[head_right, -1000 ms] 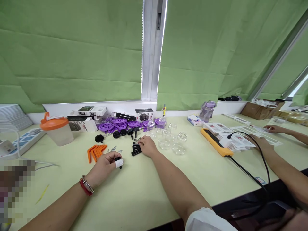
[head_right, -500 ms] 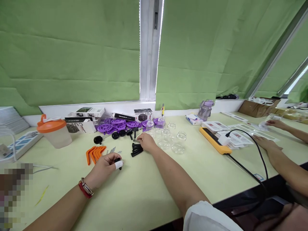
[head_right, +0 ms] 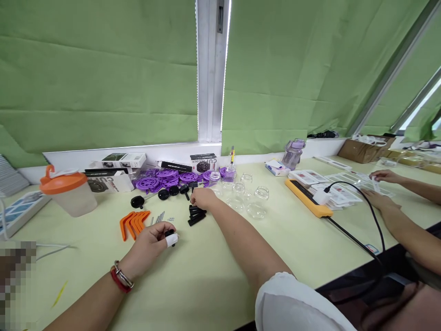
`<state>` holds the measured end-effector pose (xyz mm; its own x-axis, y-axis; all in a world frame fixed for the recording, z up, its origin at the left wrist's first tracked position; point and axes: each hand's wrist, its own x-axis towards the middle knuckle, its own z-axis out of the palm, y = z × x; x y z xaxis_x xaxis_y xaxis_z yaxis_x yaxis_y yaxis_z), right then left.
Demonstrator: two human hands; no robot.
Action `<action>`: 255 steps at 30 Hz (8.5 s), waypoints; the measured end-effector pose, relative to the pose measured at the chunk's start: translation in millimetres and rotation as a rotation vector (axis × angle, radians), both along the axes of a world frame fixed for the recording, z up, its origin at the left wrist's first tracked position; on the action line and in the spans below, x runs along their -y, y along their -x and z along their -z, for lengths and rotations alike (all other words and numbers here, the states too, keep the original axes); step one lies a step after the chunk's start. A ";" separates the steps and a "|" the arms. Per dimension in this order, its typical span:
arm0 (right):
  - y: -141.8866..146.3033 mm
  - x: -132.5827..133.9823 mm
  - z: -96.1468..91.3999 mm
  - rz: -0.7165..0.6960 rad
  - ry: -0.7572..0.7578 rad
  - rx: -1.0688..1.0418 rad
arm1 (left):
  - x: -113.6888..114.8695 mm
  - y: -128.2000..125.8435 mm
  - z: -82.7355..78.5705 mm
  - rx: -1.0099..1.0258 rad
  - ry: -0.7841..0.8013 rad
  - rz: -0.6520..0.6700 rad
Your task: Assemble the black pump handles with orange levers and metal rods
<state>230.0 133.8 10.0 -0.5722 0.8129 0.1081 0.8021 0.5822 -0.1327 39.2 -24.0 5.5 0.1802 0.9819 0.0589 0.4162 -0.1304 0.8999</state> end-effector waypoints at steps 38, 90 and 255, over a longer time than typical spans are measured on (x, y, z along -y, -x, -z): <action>-2.6 4.2 1.1 -0.003 0.051 0.002 | -3.5 2.5 5.9 -0.059 0.008 0.113; 28.8 130.8 18.0 -0.178 0.798 -1.319 | -0.8 2.4 -3.7 -0.225 -0.042 0.255; 16.6 138.7 2.9 -0.358 0.224 -0.844 | 0.1 4.3 -5.5 -0.235 -0.015 0.311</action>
